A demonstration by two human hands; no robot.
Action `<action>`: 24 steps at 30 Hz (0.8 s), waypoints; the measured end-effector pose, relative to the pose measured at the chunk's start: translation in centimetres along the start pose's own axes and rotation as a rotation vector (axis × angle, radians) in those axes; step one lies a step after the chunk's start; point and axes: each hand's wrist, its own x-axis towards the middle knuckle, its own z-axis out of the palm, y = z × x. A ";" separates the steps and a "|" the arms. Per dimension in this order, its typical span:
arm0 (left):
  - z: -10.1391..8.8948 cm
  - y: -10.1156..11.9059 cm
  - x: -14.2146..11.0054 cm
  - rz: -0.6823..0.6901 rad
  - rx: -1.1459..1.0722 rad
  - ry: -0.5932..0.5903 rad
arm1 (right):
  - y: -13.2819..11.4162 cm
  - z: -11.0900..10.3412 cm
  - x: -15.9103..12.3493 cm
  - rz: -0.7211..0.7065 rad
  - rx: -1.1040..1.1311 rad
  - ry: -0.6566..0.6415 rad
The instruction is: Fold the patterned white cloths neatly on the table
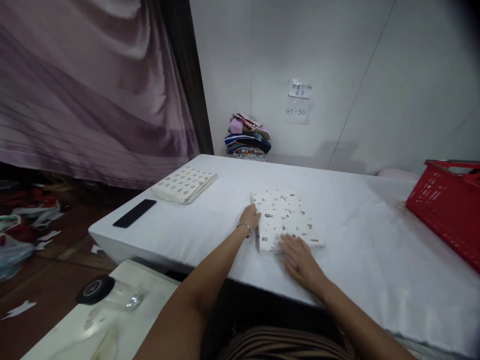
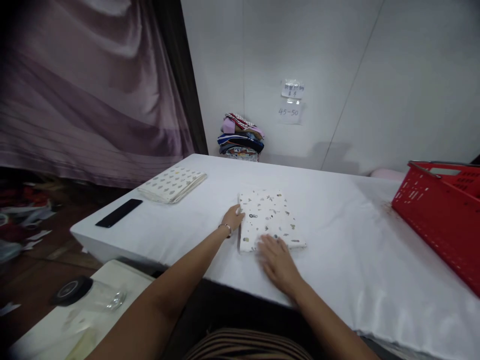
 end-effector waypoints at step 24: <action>9.0 5.7 -11.2 -0.123 -0.436 -0.375 | 20.1 -8.4 3.7 0.945 0.226 0.102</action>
